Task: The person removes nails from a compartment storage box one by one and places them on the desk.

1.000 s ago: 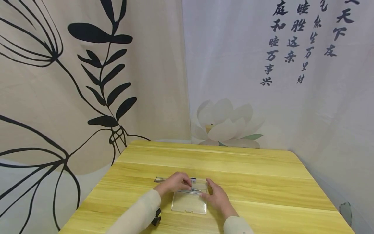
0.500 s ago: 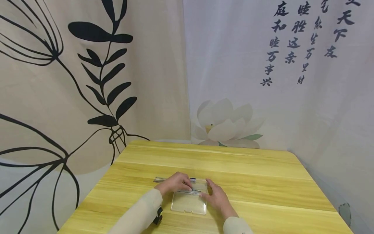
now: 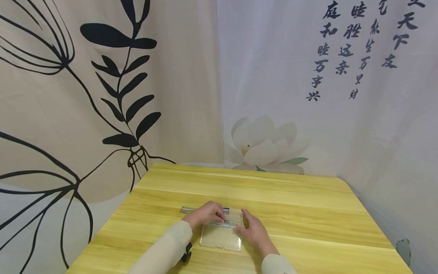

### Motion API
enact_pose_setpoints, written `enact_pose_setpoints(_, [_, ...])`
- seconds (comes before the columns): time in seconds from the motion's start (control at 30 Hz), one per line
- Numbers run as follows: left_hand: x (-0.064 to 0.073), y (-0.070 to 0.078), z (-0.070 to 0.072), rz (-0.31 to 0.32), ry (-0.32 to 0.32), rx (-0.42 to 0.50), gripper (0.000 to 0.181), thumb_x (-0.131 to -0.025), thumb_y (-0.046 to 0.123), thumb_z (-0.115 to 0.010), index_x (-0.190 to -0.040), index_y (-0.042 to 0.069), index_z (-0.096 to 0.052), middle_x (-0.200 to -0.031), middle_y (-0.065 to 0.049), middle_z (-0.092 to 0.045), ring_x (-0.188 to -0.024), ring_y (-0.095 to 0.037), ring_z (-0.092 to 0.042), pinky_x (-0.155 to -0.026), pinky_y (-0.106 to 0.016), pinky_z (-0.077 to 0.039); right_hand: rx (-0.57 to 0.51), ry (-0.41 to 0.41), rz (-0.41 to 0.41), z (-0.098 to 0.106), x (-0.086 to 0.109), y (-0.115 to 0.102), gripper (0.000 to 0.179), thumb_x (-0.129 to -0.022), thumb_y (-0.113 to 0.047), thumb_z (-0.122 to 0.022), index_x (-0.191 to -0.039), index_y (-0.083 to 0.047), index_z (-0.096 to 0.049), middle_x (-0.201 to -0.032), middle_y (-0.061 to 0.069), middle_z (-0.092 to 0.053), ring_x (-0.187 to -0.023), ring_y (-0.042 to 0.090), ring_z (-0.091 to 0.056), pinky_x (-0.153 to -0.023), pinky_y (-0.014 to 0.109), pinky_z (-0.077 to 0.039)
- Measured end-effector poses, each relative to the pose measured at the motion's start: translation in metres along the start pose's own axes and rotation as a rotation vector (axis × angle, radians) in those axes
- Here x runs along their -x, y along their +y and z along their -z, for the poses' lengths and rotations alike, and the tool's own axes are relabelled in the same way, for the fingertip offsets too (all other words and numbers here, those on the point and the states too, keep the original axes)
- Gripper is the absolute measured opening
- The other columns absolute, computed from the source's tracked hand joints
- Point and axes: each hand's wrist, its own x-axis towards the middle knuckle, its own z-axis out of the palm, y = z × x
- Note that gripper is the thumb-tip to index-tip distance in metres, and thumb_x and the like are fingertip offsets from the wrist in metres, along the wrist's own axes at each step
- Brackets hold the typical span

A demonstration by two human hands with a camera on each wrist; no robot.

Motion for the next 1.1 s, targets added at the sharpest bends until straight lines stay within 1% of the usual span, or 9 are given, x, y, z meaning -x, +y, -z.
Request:
enact_pose_setpoints(0.33, [-0.0029, -0.0002, -0.0007, -0.014, -0.017, -0.083, 0.004, -0.088, 0.013, -0.076, -0.089, 0.012, -0.080, -0.082, 0.012, -0.062, -0.075, 0.002, -0.054, -0.068, -0.014, -0.047, 0.003, 0.006, 0.000, 0.0005, 0.0003, -0.0009, 0.078, -0.088, -0.036, -0.076, -0.151, -0.008, -0.040, -0.143, 0.021, -0.051, -0.135, 0.050, -0.036, -0.106, 0.068, -0.025])
enact_pose_setpoints(0.5, [-0.0029, -0.0014, -0.0017, -0.030, -0.014, -0.117, 0.005, -0.089, 0.015, -0.076, -0.088, 0.012, -0.080, -0.081, 0.012, -0.061, -0.074, 0.002, -0.054, -0.068, -0.014, -0.046, 0.000, 0.004, -0.004, -0.0002, 0.0001, 0.0004, 0.078, -0.088, -0.037, -0.076, -0.151, -0.009, -0.040, -0.143, 0.021, -0.051, -0.135, 0.049, -0.036, -0.106, 0.068, -0.025])
enact_pose_setpoints(0.7, [-0.0019, -0.0008, 0.0001, -0.059, -0.010, -0.128, 0.005, -0.089, 0.014, -0.076, -0.086, 0.012, -0.080, -0.080, 0.012, -0.062, -0.073, 0.002, -0.053, -0.067, -0.014, -0.046, -0.014, 0.000, 0.004, 0.0009, 0.0009, -0.0015, 0.078, -0.088, -0.035, -0.076, -0.151, -0.009, -0.040, -0.143, 0.021, -0.051, -0.136, 0.050, -0.035, -0.106, 0.068, -0.025])
enact_pose_setpoints(0.87, [-0.0004, 0.0029, 0.0024, -0.067, -0.016, -0.146, 0.005, -0.089, 0.013, -0.076, -0.085, 0.011, -0.078, -0.079, 0.012, -0.060, -0.072, 0.002, -0.051, -0.067, -0.014, -0.045, -0.016, -0.002, 0.000, 0.0004, 0.0012, -0.0012, 0.078, -0.088, -0.034, -0.076, -0.151, -0.009, -0.040, -0.143, 0.021, -0.050, -0.136, 0.049, -0.035, -0.106, 0.068, -0.025])
enact_pose_setpoints(1.1, [0.0004, 0.0010, 0.0020, -0.077, -0.007, -0.149, 0.006, -0.090, 0.015, -0.075, -0.086, 0.013, -0.078, -0.080, 0.013, -0.059, -0.072, 0.001, -0.050, -0.066, -0.014, -0.044, -0.012, 0.003, 0.004, -0.0001, -0.0002, -0.0003, 0.078, -0.087, -0.034, -0.077, -0.151, -0.008, -0.040, -0.142, 0.021, -0.051, -0.135, 0.049, -0.036, -0.106, 0.067, -0.026])
